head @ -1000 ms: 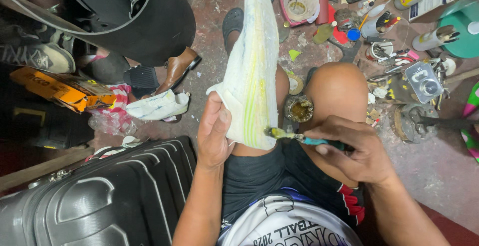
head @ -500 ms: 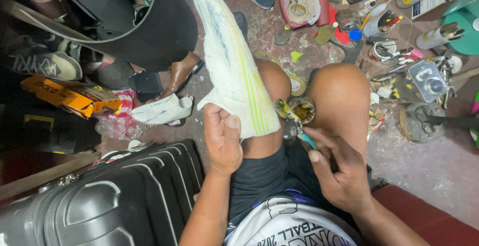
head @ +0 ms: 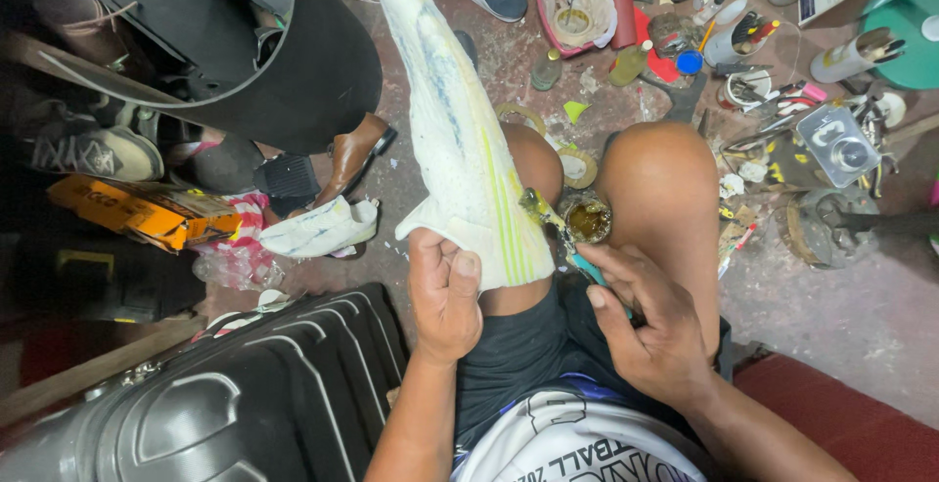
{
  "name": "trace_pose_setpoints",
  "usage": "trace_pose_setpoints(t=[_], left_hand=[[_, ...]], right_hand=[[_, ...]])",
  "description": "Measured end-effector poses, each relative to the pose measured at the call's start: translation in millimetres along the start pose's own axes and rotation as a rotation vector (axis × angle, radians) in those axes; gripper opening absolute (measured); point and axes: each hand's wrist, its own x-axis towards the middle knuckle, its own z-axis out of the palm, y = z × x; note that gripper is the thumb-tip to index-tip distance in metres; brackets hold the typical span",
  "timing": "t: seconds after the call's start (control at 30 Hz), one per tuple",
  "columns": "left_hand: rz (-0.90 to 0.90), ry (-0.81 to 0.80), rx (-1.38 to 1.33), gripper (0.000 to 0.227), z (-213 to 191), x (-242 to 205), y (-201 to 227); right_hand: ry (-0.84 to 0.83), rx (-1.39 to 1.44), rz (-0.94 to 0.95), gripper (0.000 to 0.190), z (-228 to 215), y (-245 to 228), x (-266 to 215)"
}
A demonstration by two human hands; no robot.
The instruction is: The person applies a yellowish adhesive to the sole of a white shoe using a brush. They repeatedly dip the brush into a small jar and spread the glue across the sole's surface.
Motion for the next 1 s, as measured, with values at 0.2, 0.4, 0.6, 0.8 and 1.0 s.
trace_pose_setpoints(t=[0.2, 0.4, 0.6, 0.8, 1.0], left_hand=[[-0.048, -0.012, -0.063, 0.046, -1.1, -2.8, -4.6], [-0.094, -0.003, -0.148, 0.051, 1.7, -4.7, -5.0], [-0.165, -0.018, -0.254, 0.057, 4.3, -5.0, -2.5], [-0.162, -0.047, -0.263, 0.057, 4.3, -8.2, -4.1], [-0.202, -0.069, -0.270, 0.061, 2.5, -12.0, -4.4]], right_hand=[[0.005, 0.116, 0.036, 0.040, 4.5, 2.9, 3.1], [0.018, 0.135, -0.037, 0.041, 4.2, 2.4, 7.4], [0.032, 0.082, -0.083, 0.042, 1.6, 0.1, 13.5], [0.050, 0.074, -0.136, 0.041, -0.5, -0.1, 20.4], [0.087, -0.035, -0.159, 0.041, -4.0, -5.8, 31.4]])
